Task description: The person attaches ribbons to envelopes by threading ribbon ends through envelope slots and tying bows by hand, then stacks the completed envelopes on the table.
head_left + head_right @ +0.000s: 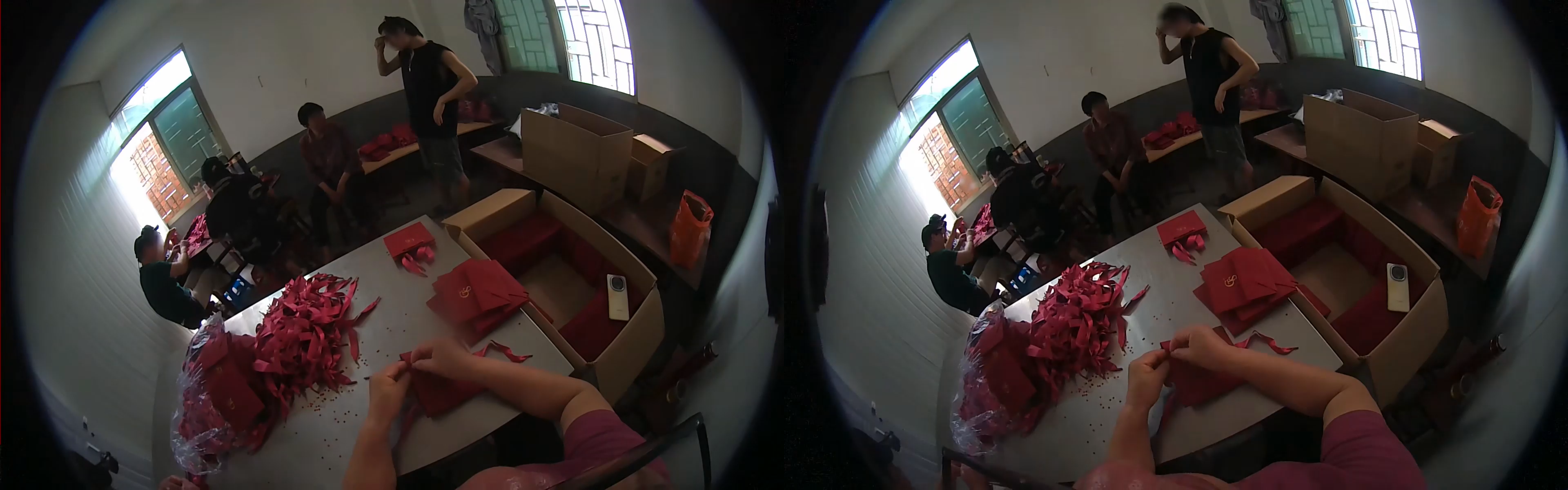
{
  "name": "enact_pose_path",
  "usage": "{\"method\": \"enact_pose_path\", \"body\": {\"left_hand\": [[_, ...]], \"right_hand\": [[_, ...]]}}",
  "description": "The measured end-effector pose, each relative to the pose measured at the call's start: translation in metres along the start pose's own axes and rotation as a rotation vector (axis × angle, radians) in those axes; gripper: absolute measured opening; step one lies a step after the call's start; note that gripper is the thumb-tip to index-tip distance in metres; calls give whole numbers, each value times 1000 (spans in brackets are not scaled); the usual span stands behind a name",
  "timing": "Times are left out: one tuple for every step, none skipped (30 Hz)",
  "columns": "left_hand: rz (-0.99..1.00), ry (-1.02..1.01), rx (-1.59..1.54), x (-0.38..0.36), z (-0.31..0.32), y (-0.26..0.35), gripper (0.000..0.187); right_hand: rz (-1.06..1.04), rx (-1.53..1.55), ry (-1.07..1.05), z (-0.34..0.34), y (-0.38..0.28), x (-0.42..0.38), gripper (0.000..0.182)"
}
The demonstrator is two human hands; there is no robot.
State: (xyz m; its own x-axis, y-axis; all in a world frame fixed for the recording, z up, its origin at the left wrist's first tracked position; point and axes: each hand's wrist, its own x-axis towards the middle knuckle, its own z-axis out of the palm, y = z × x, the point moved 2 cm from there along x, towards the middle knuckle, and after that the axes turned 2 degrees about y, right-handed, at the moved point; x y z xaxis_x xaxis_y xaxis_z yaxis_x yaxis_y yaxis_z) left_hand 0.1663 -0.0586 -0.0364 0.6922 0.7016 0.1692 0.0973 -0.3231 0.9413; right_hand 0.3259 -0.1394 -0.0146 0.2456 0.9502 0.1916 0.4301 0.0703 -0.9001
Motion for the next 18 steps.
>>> {"method": "enact_pose_path", "body": {"left_hand": [[18,-10,-4,0,0,5,17],[15,-10,-5,0,0,1,17],[-4,-5,-21,2,-1,-3,16],[-26,-2,-36,2,-1,-6,15],[-45,-5,-40,3,-2,-11,15],[-34,-5,49,3,-3,-8,14],[-36,-10,136,1,-3,-7,13],[35,-1,218,3,-4,-6,13],[95,1,300,4,-6,-6,12],[108,-23,345,3,-7,-2,11],[126,-50,387,5,-9,2,11],[68,-90,364,7,-10,0,9],[15,-125,340,4,-11,-3,8],[-33,-126,335,0,-12,-5,8],[-71,-174,286,2,-13,-4,8],[-99,-222,238,3,-14,-1,8],[-110,-218,241,3,-17,3,8],[-134,-240,245,2,-18,7,8]], "right_hand": [[62,74,-52,0,3,1,14],[64,74,-54,0,5,2,14],[0,42,-49,0,8,3,14],[-62,11,-45,0,10,4,15],[-45,18,-52,2,15,6,15],[-104,19,-12,5,19,7,16],[-151,25,23,9,22,4,18],[-131,60,-26,9,24,5,24],[-102,105,-80,9,28,7,31],[-51,124,-141,10,28,7,42],[-5,142,-202,9,26,6,52],[27,59,-224,4,20,5,59],[49,-26,-249,2,14,2,66],[51,-25,-271,4,14,1,69],[34,-33,-281,4,13,3,72],[47,-70,-305,4,10,3,74],[48,-62,-313,5,13,4,74],[42,-113,-329,5,14,5,74]]}}
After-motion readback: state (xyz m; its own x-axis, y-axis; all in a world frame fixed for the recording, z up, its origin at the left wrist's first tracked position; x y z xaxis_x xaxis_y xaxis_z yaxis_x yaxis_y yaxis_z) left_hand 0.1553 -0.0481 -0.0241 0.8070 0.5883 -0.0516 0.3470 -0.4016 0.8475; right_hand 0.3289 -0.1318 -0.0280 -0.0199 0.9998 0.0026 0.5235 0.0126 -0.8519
